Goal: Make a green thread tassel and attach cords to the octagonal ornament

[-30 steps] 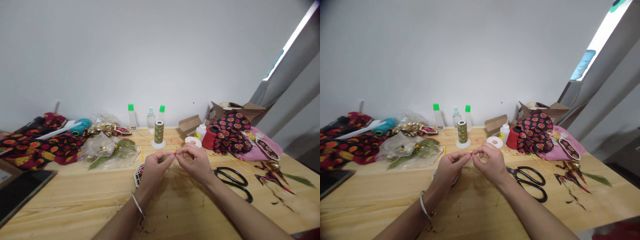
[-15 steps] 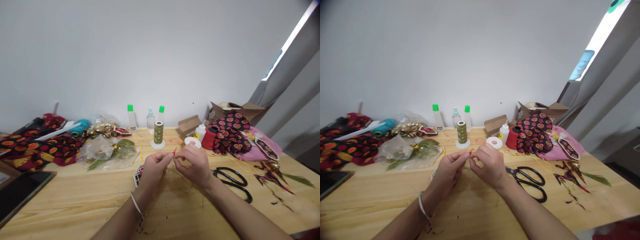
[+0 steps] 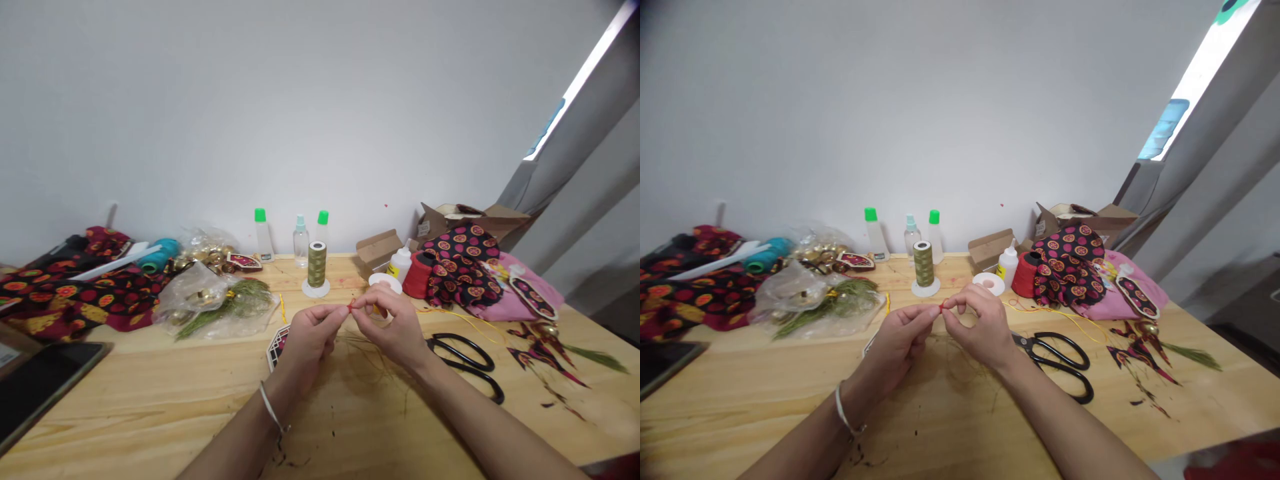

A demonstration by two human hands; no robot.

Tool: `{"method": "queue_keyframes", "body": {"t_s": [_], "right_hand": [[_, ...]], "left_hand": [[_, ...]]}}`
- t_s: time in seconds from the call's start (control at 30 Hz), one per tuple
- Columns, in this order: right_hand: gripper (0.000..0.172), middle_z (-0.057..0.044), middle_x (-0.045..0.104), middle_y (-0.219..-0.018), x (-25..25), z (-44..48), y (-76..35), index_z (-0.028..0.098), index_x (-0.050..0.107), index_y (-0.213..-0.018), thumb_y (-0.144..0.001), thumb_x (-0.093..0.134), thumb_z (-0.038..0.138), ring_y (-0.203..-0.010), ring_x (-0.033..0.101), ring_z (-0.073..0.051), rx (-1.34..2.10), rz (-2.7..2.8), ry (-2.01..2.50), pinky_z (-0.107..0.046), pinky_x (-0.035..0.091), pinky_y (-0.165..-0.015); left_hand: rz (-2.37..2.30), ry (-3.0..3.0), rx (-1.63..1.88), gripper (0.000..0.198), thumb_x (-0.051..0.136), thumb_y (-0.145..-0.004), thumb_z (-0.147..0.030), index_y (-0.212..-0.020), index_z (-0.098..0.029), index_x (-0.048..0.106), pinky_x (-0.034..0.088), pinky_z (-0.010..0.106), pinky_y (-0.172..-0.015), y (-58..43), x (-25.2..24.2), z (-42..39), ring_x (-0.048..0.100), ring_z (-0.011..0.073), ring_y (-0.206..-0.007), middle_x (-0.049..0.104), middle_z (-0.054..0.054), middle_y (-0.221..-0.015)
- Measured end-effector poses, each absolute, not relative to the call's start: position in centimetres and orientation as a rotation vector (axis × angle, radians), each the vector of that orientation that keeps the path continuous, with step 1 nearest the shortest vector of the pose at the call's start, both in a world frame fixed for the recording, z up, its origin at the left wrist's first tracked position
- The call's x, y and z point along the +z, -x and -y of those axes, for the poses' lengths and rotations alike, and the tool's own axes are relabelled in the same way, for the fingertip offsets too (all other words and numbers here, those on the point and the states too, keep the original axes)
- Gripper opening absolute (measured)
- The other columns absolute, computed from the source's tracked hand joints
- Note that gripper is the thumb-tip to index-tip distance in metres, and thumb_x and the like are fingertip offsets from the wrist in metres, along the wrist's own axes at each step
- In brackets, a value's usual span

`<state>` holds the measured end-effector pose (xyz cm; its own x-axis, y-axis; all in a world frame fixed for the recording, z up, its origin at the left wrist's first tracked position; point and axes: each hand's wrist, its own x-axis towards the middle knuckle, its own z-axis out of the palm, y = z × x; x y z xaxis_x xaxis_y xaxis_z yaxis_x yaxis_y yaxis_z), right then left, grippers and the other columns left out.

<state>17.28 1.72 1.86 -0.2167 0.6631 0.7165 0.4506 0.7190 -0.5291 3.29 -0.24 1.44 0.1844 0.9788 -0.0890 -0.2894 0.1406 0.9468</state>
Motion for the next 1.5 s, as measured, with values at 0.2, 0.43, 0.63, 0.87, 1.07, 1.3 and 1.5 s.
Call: {"method": "queue_keyframes", "body": {"t_s": [0.2, 0.43, 0.63, 0.87, 1.07, 1.3, 1.5], "right_hand": [[0.007, 0.003, 0.044, -0.054, 1.78, -1.73, -17.26, 0.018, 0.056, -0.064, -0.068, 0.053, 0.012, -0.054, 0.043, -0.01, 0.336, 1.834, 0.908, -0.023, 0.036, -0.052], [0.008, 0.004, 0.043, -0.054, 1.74, -1.71, -17.17, 0.017, 0.056, -0.062, -0.067, 0.054, 0.011, -0.051, 0.042, -0.009, 0.382, 1.819, 0.913, -0.021, 0.035, -0.049], [0.007, 0.002, 0.047, -0.055, 1.95, -1.65, -17.26, 0.017, 0.056, -0.063, -0.068, 0.053, 0.013, -0.055, 0.045, -0.011, 0.231, 1.896, 0.881, -0.024, 0.037, -0.054], [0.007, 0.0, 0.052, -0.058, 1.52, -1.84, -17.5, 0.019, 0.056, -0.065, -0.068, 0.054, 0.013, -0.057, 0.046, -0.012, -0.024, 1.996, 0.799, -0.026, 0.038, -0.058], [0.007, 0.0, 0.052, -0.06, 1.65, -1.51, -17.5, 0.019, 0.056, -0.068, -0.07, 0.052, 0.013, -0.058, 0.047, -0.013, 0.054, 1.978, 0.778, -0.028, 0.039, -0.059], [0.008, -0.001, 0.053, -0.06, 2.27, -1.5, -17.48, 0.018, 0.054, -0.066, -0.07, 0.051, 0.012, -0.059, 0.047, -0.012, 0.183, 1.903, 0.782, -0.026, 0.038, -0.056], [0.006, -0.001, 0.054, -0.063, 2.3, -1.5, -17.66, 0.018, 0.057, -0.073, -0.069, 0.054, 0.015, -0.06, 0.048, -0.013, 0.202, 1.909, 0.802, -0.027, 0.039, -0.055]], "left_hand": [[-0.944, -1.0, 1.118, 0.022, 0.06, -0.068, -0.035, -0.067, -0.013, 0.062, 0.01, 0.015, -0.033, -3.28, 1.39, 0.24, 0.014, 0.0022, -0.037, 0.023, -0.01, -0.041], [-0.966, -1.02, 1.12, 0.022, 0.061, -0.067, -0.034, -0.07, -0.012, 0.063, 0.011, 0.014, -0.033, -3.3, 1.43, 0.19, 0.016, 0.0016, -0.036, 0.025, -0.01, -0.041], [-1.083, -1.08, 1.127, 0.025, 0.06, -0.067, -0.037, -0.073, -0.013, 0.064, 0.011, 0.015, -0.031, -3.25, 1.49, 0.28, 0.016, 0.0013, -0.032, 0.025, -0.011, -0.036], [-1.101, -1.037, 1.147, 0.029, 0.06, -0.065, -0.038, -0.076, -0.012, 0.062, 0.01, 0.016, -0.033, -3.46, 1.56, 0.39, 0.014, 0.0021, -0.034, 0.023, -0.011, -0.037], [-0.882, -0.978, 1.137, 0.025, 0.058, -0.069, -0.036, -0.058, -0.013, 0.054, 0.009, 0.017, -0.034, -3.47, 1.43, 0.31, 0.011, 0.0037, -0.039, 0.02, -0.01, -0.043], [-0.829, -0.969, 1.106, 0.025, 0.057, -0.07, -0.035, -0.059, -0.014, 0.052, 0.008, 0.017, -0.035, -3.28, 1.18, 0.17, 0.01, 0.0047, -0.041, 0.02, -0.01, -0.046], [-0.859, -0.957, 1.115, 0.025, 0.059, -0.068, -0.036, -0.06, -0.013, 0.053, 0.008, 0.017, -0.035, -3.24, 1.26, 0.21, 0.011, 0.004, -0.04, 0.02, -0.01, -0.046]]}}
